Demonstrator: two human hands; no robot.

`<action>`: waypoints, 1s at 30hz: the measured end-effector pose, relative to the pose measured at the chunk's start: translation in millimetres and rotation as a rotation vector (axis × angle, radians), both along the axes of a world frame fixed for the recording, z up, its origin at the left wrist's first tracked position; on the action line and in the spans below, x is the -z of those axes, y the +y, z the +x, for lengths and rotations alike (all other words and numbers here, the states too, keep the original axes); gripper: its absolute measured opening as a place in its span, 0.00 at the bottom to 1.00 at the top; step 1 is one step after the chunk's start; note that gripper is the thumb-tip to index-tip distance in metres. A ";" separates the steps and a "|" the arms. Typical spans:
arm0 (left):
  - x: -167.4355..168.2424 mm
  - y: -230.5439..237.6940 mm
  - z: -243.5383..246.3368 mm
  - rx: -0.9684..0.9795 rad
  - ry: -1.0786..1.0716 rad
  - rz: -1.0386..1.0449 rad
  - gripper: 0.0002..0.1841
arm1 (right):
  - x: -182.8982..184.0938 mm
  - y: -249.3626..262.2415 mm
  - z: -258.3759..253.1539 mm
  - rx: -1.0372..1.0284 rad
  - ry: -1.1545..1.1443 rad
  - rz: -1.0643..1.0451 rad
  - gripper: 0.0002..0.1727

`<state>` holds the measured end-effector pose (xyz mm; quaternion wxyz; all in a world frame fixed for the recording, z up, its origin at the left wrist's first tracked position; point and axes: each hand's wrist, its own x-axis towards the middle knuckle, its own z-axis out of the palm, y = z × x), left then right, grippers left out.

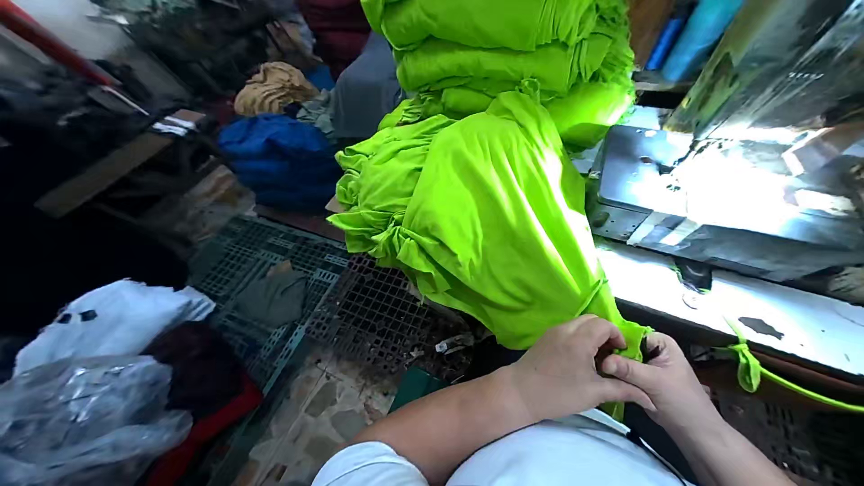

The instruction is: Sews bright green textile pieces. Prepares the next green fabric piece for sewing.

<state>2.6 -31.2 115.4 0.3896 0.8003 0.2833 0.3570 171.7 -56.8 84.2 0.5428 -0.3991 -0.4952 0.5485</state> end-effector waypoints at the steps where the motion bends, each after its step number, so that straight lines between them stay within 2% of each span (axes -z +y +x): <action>1: 2.6 0.3 -2.5 0.002 0.005 0.021 0.14 | 3.8 0.6 0.3 0.008 -0.001 0.010 0.13; 3: 10.5 1.5 -12.1 0.040 -0.044 -0.062 0.05 | 8.9 -0.5 5.8 -0.014 -0.023 0.081 0.12; 6: 16.9 2.1 -29.4 0.041 -0.278 -0.540 0.05 | 15.9 0.2 17.5 -0.065 -0.140 0.240 0.08; 9: 13.9 -0.9 -38.4 0.047 -0.703 -0.964 0.07 | 39.3 5.8 20.7 0.075 -0.580 0.380 0.07; 10: 13.7 -0.2 -40.7 0.097 -0.798 -0.983 0.07 | 45.8 8.5 16.7 0.151 -0.684 0.375 0.07; 11: 14.6 1.6 -43.0 0.139 -0.815 -0.894 0.06 | 46.7 11.4 11.7 0.202 -0.705 0.334 0.07; 12: 16.4 4.4 -45.2 0.137 -0.743 -0.697 0.06 | 41.7 14.0 6.5 0.230 -0.645 0.267 0.06; 14: 19.0 11.2 -51.7 0.051 -0.426 -0.192 0.06 | 21.0 19.4 -1.3 0.253 -0.290 0.053 0.02; 15: 19.6 13.9 -53.6 0.010 -0.330 -0.059 0.07 | 9.0 24.2 -2.7 0.243 -0.046 -0.057 0.06; 16: 20.0 15.6 -53.7 -0.029 -0.311 -0.034 0.07 | -1.5 29.2 -1.9 0.207 0.161 -0.136 0.09; 17: 19.8 16.0 -52.9 -0.069 -0.354 -0.096 0.05 | -9.3 32.0 1.2 0.120 0.327 -0.186 0.10; 19: 15.8 17.2 -53.0 -0.122 -0.553 -0.383 0.05 | -17.1 33.9 9.5 -0.182 0.555 -0.219 0.07; 21: 7.1 20.1 -59.0 -0.091 -0.771 -0.669 0.10 | -19.3 36.3 15.1 -0.506 0.689 -0.221 0.10; 22: 3.4 21.2 -62.9 -0.069 -0.849 -0.746 0.10 | -19.5 36.9 16.3 -0.597 0.721 -0.220 0.12; 25: 1.2 20.0 -72.8 0.002 -0.868 -0.706 0.10 | -25.6 34.0 17.4 -0.584 0.611 -0.210 0.12; 28: 1.8 17.9 -78.1 0.070 -0.796 -0.593 0.12 | -43.5 26.2 14.2 -0.347 0.344 -0.222 0.09; 30: 1.2 17.7 -81.8 0.111 -0.743 -0.535 0.11 | -49.6 20.9 14.7 -0.280 0.273 -0.138 0.03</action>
